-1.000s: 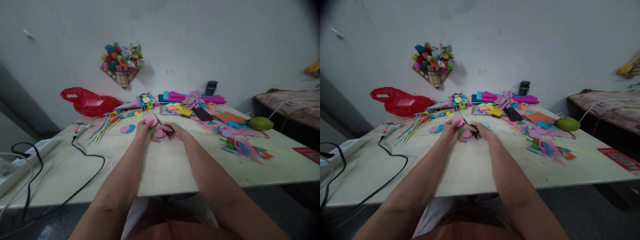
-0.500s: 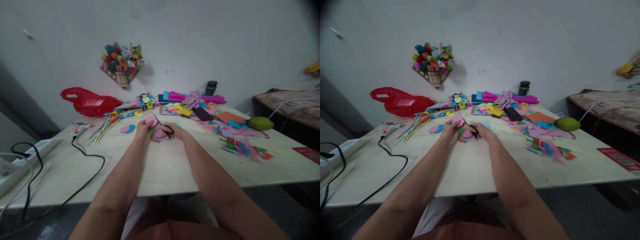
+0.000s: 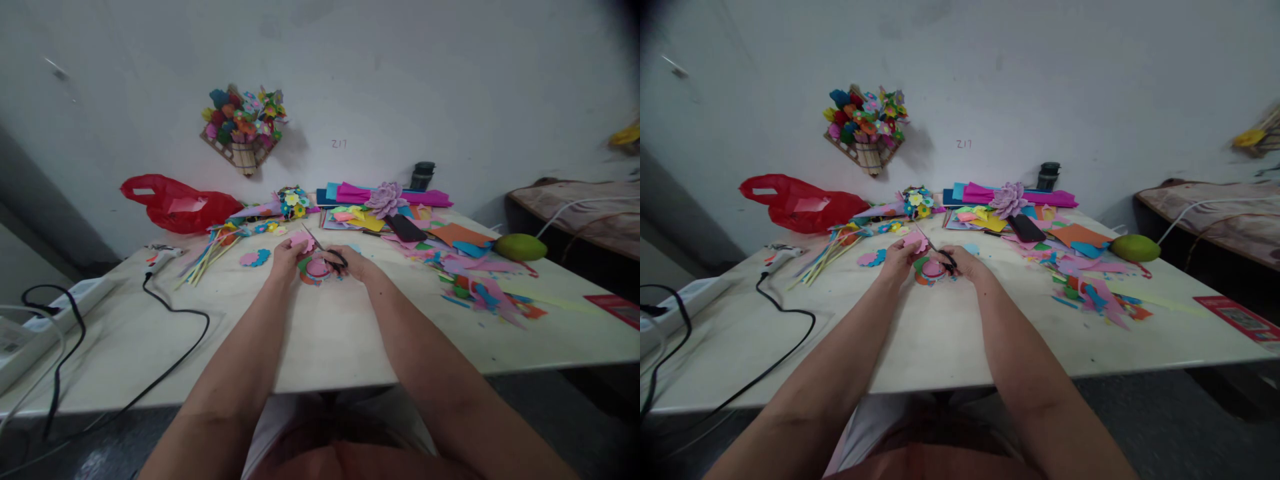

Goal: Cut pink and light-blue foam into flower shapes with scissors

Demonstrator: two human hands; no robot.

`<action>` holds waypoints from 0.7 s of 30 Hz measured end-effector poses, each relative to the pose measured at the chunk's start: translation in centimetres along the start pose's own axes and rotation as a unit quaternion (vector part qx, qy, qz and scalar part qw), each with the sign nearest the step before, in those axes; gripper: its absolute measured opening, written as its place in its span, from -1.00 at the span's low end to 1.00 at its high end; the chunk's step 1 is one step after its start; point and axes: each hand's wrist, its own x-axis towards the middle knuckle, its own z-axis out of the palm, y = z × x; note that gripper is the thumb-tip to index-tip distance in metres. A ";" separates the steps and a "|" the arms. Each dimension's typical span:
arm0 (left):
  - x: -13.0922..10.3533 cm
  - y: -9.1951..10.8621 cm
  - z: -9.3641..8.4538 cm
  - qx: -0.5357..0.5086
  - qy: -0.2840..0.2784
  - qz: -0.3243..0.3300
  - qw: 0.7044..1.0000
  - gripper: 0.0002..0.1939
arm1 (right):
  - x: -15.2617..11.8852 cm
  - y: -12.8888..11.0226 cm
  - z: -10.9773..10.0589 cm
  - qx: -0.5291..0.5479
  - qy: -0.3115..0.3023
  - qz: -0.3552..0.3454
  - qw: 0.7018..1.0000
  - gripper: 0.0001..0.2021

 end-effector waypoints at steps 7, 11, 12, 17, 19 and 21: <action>0.1 -0.1 -0.1 -0.009 0.005 0.001 1.000 -0.67 | 0.2 0.2 -0.1 0.007 0.000 0.000 1.000 -0.73; 0.2 -0.1 -0.1 -0.005 0.003 0.004 1.000 -0.69 | 0.3 0.2 -0.1 0.012 0.001 0.011 1.000 -0.76; 0.2 -0.1 -0.1 -0.003 0.002 0.005 1.000 -0.69 | 0.3 0.3 -0.1 0.011 0.002 0.012 1.000 -0.75; 0.0 0.0 0.0 -0.002 0.005 0.006 1.000 -0.70 | 0.5 0.6 -0.2 0.003 0.002 0.004 1.000 -0.74; 0.0 0.1 0.0 -0.004 0.007 0.005 1.000 -0.70 | 0.5 0.6 -0.2 0.004 0.001 0.006 1.000 -0.74; 0.0 0.1 0.0 -0.005 0.010 0.004 1.000 -0.69 | 0.5 0.6 -0.2 0.005 0.002 0.011 1.000 -0.74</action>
